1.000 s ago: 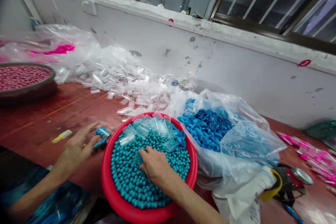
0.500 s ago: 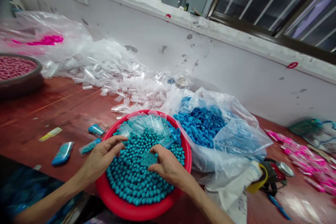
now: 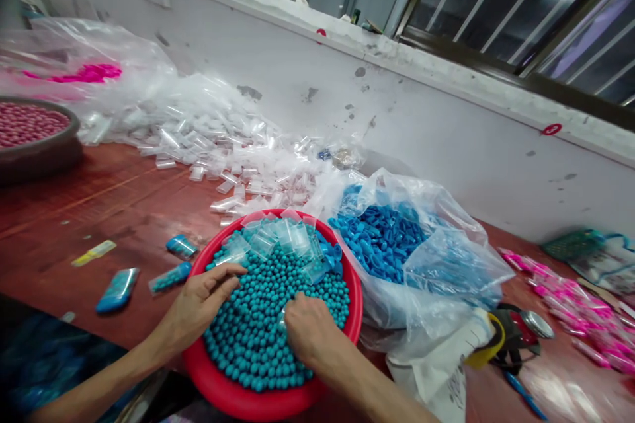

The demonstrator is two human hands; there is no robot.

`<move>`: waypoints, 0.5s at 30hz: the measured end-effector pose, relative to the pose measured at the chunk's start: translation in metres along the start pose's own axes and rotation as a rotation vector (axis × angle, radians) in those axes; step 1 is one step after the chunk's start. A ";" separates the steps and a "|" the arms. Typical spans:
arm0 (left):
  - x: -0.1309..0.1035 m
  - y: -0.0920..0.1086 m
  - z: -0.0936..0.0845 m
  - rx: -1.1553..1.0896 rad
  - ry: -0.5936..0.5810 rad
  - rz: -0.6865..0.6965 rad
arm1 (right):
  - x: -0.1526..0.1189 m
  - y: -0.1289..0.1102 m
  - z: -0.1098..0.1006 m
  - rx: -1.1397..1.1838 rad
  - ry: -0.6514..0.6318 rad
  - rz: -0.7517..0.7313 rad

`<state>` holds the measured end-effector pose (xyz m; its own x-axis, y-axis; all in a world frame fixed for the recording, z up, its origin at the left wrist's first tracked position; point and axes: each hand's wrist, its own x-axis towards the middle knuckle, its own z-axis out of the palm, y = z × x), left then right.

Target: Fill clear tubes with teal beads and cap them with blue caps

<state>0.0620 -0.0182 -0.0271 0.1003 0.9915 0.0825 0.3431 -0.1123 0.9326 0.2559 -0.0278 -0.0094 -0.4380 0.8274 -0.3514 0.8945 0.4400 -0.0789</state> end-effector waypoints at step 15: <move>0.008 -0.003 0.016 -0.087 -0.145 -0.144 | 0.023 -0.012 0.018 0.927 0.333 0.046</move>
<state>0.0764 -0.0112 -0.0344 0.1912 0.9765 -0.0995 0.2827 0.0423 0.9583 0.2365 -0.0205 -0.0332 -0.2762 0.9556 -0.1031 0.5649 0.0746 -0.8218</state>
